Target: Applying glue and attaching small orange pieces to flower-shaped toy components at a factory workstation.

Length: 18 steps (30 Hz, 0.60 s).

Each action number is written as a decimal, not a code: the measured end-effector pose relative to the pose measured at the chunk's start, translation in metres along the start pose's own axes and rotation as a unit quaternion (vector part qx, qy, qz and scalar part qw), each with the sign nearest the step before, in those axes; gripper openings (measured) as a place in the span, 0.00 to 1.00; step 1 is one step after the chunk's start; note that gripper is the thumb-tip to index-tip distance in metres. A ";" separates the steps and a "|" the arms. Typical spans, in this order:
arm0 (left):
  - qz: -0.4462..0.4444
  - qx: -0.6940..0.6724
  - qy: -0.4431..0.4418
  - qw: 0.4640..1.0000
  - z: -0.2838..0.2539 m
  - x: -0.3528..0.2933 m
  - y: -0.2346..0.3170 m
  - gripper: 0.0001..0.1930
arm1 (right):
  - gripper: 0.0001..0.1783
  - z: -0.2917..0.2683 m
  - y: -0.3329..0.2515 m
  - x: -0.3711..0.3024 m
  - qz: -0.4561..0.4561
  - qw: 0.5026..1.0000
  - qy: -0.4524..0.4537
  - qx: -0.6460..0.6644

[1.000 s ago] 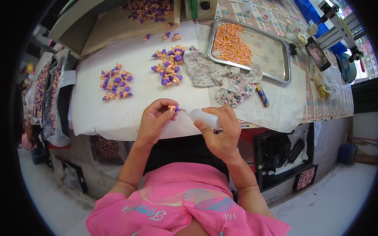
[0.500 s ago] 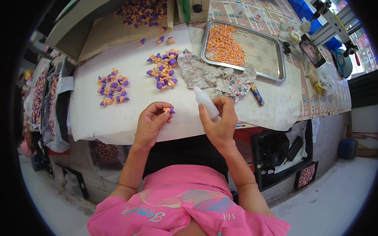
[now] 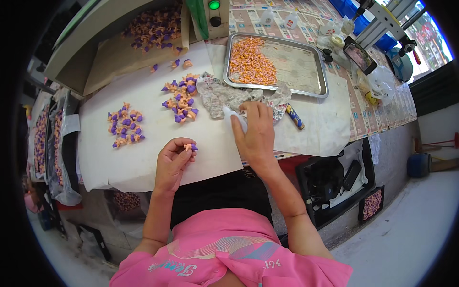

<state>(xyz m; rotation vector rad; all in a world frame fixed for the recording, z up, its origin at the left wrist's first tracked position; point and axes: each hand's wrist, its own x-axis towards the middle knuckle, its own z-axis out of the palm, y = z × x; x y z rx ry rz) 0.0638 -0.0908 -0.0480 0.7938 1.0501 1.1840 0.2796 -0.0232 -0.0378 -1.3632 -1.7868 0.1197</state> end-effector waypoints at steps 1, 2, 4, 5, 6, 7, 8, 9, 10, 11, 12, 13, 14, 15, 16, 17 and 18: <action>-0.002 -0.001 0.002 1.000 0.001 0.000 0.000 0.10 | 0.12 -0.003 0.003 0.007 -0.016 1.000 0.016 -0.002; -0.005 -0.003 0.006 1.000 0.002 0.000 0.000 0.10 | 0.12 -0.005 0.009 0.015 -0.017 1.000 0.017 -0.003; -0.006 0.000 -0.001 1.000 0.002 -0.001 0.002 0.10 | 0.09 -0.007 0.021 0.035 0.003 1.000 -0.017 -0.012; -0.008 0.002 -0.004 1.000 0.001 -0.002 0.002 0.09 | 0.09 -0.001 0.026 0.046 0.003 1.000 -0.017 -0.011; -0.007 0.002 -0.003 1.000 0.000 -0.004 0.003 0.09 | 0.08 0.007 0.033 0.057 -0.006 0.999 -0.030 -0.021; -0.010 -0.001 -0.003 1.000 0.001 -0.005 0.003 0.10 | 0.07 0.012 0.040 0.068 -0.014 0.998 -0.042 -0.033; -0.014 -0.005 -0.003 1.000 0.001 -0.005 0.003 0.10 | 0.07 0.018 0.046 0.077 -0.014 0.998 -0.040 -0.035; -0.013 -0.005 -0.002 1.000 0.000 -0.006 0.003 0.10 | 0.07 0.027 0.050 0.086 -0.024 0.996 -0.066 -0.049; -0.011 -0.007 -0.005 1.000 -0.001 -0.006 0.003 0.10 | 0.06 0.034 0.053 0.093 -0.032 0.993 -0.090 -0.065; -0.009 -0.010 -0.008 1.000 -0.001 -0.006 0.003 0.10 | 0.06 0.038 0.054 0.099 -0.033 0.993 -0.089 -0.066; -0.008 -0.009 -0.007 1.000 -0.002 -0.007 0.004 0.10 | 0.07 0.044 0.053 0.103 -0.026 0.992 -0.100 -0.071; -0.009 -0.012 -0.007 1.000 -0.002 -0.008 0.005 0.10 | 0.07 0.049 0.053 0.107 -0.018 0.991 -0.110 -0.076; -0.011 -0.015 -0.008 1.000 -0.002 -0.008 0.006 0.10 | 0.07 0.053 0.056 0.109 -0.019 0.991 -0.109 -0.075; -0.010 -0.014 -0.007 1.000 -0.003 -0.009 0.007 0.10 | 0.07 0.056 0.057 0.111 -0.018 0.988 -0.133 -0.082; -0.009 -0.014 -0.010 1.000 -0.004 -0.009 0.007 0.10 | 0.07 0.059 0.058 0.113 -0.016 0.983 -0.157 -0.089; -0.007 -0.013 -0.013 1.000 -0.005 -0.009 0.008 0.10 | 0.07 0.059 0.060 0.114 -0.016 0.983 -0.157 -0.088; -0.007 -0.014 -0.012 1.000 -0.006 -0.009 0.008 0.10 | 0.07 0.057 0.059 0.116 -0.023 0.982 -0.164 -0.087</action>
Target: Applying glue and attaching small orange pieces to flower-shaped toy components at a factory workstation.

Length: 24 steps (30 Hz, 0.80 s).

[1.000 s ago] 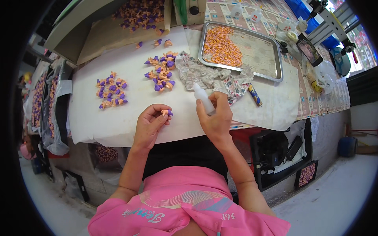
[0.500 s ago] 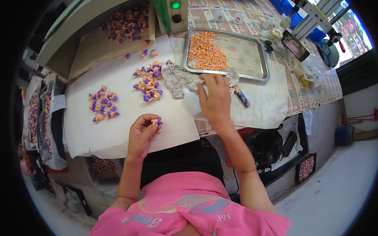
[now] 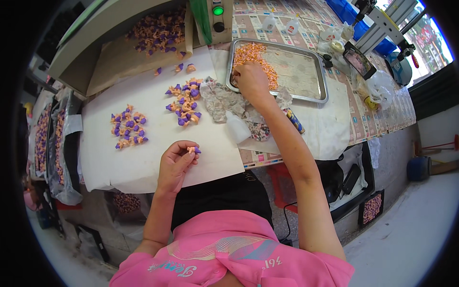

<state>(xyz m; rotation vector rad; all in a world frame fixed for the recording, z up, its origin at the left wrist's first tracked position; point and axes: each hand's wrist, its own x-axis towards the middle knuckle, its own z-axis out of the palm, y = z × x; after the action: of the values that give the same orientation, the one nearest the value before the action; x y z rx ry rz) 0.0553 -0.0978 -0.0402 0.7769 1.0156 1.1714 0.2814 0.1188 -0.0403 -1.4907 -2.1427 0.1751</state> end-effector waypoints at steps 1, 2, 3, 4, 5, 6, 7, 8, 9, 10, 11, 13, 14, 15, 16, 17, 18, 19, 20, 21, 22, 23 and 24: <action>-0.001 0.000 0.000 1.000 -0.001 0.000 0.001 0.10 | 0.07 -0.001 0.000 0.000 -0.007 1.000 -0.006 0.000; -0.001 0.001 0.000 1.000 -0.002 0.000 0.001 0.10 | 0.07 -0.001 -0.001 0.001 -0.008 1.000 -0.007 0.000; -0.001 0.000 0.000 1.000 -0.003 0.000 0.001 0.10 | 0.07 -0.001 -0.001 0.001 -0.018 1.000 0.001 0.001; 0.001 0.000 -0.002 1.000 -0.003 -0.001 0.000 0.10 | 0.06 -0.001 -0.001 0.001 -0.029 1.000 0.008 0.002; 0.003 -0.001 -0.004 1.000 -0.004 -0.001 -0.001 0.10 | 0.06 -0.001 -0.001 0.000 -0.029 1.000 0.008 0.002; 0.003 -0.002 -0.003 1.000 -0.005 -0.001 -0.001 0.10 | 0.06 -0.002 0.000 -0.002 -0.045 0.999 0.015 0.002; 0.003 0.002 -0.005 1.000 -0.006 -0.001 -0.001 0.10 | 0.07 -0.003 0.000 -0.004 -0.060 0.998 0.022 0.003; 0.004 0.006 -0.006 1.000 -0.007 -0.001 -0.001 0.10 | 0.07 -0.003 0.000 -0.005 -0.061 0.998 0.021 0.002; 0.004 0.005 -0.006 1.000 -0.006 -0.001 -0.001 0.10 | 0.07 -0.003 0.000 -0.006 -0.060 0.998 0.023 0.013; 0.004 0.008 -0.008 1.000 -0.006 -0.001 0.000 0.10 | 0.07 -0.004 -0.001 -0.006 -0.059 0.998 0.025 0.024; 0.004 0.011 -0.011 1.000 -0.006 -0.002 0.000 0.10 | 0.07 -0.005 -0.001 -0.006 -0.060 0.998 0.025 0.024; 0.004 0.010 -0.009 1.000 -0.006 -0.003 0.000 0.10 | 0.07 -0.008 -0.004 -0.004 -0.069 0.996 -0.019 0.061; 0.003 0.008 -0.008 1.000 -0.006 -0.004 0.000 0.10 | 0.07 -0.009 -0.005 -0.002 -0.069 0.996 -0.019 0.062; 0.004 0.009 -0.008 1.000 -0.006 -0.005 -0.001 0.10 | 0.07 -0.009 -0.006 -0.001 -0.067 0.996 -0.032 0.044; 0.007 0.007 -0.009 1.000 -0.005 -0.005 -0.001 0.10 | 0.07 -0.010 -0.006 0.000 -0.065 0.997 -0.044 0.027; 0.010 0.005 -0.010 1.000 -0.005 -0.006 -0.001 0.10 | 0.07 -0.011 -0.005 0.001 -0.065 0.997 -0.043 0.027; 0.011 0.005 -0.010 1.000 -0.003 -0.007 -0.001 0.10 | 0.07 -0.012 -0.003 0.001 -0.067 0.996 -0.042 0.038; 0.008 0.006 -0.008 1.000 -0.002 -0.008 -0.001 0.10 | 0.06 -0.013 0.000 0.000 -0.068 0.996 -0.041 0.049; 0.006 0.007 -0.005 1.000 0.000 -0.008 0.000 0.10 | 0.06 -0.012 0.002 -0.002 -0.068 0.996 -0.041 0.049; 0.006 0.007 -0.005 1.000 -0.001 -0.009 0.000 0.10 | 0.05 -0.011 0.003 -0.003 -0.083 0.996 -0.019 0.037; 0.004 0.008 -0.007 1.000 -0.002 -0.008 0.000 0.10 | 0.05 -0.010 0.003 -0.004 -0.097 0.995 0.003 0.025; 0.002 0.009 -0.008 1.000 -0.002 -0.008 0.000 0.10 | 0.05 -0.009 0.003 -0.005 -0.098 0.995 0.003 0.025; 0.002 0.009 -0.008 1.000 -0.003 -0.008 0.000 0.10 | 0.05 -0.013 -0.001 -0.005 -0.084 0.996 -0.020 0.020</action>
<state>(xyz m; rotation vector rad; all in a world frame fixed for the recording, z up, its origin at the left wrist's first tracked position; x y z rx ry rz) 0.0524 -0.1059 -0.0398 0.8013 1.0139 1.1591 0.2881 0.1119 -0.0306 -1.2870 -2.2699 0.1877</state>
